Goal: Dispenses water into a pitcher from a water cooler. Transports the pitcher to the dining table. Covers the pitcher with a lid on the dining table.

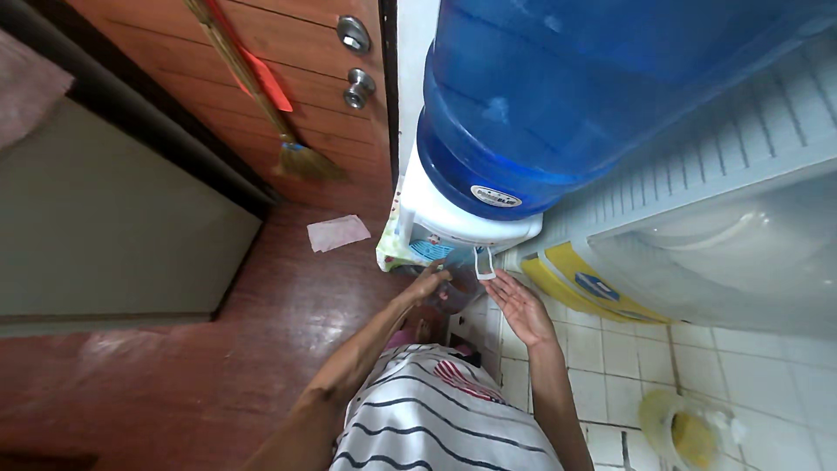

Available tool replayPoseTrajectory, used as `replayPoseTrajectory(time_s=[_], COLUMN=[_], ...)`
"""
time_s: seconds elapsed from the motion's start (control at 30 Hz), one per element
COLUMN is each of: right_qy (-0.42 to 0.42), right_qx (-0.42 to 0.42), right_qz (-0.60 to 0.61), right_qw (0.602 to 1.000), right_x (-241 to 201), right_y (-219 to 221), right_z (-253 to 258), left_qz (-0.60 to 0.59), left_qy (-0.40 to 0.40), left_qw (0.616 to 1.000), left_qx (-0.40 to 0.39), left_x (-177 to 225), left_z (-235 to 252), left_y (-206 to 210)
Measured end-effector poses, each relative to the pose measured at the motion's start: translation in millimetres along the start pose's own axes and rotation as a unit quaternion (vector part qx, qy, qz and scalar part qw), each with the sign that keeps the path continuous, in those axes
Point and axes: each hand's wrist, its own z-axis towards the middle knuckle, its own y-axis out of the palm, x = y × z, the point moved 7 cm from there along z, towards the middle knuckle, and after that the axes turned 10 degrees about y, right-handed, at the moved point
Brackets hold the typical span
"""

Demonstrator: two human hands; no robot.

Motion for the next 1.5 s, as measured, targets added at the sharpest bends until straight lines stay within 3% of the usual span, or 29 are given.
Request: replayPoseTrajectory(time_s=[1.5], right_qy=[0.002], right_qx=[-0.019], right_qz=[-0.012], right_qw=[1.0], right_x=[-7.3], right_y=[2.8], right_z=[-3.2], left_qz=[0.013], left_qy=[-0.006], left_qw=[1.0], left_qx=[0.0], left_x=[5.1], left_z=[1.3], left_y=[5.8])
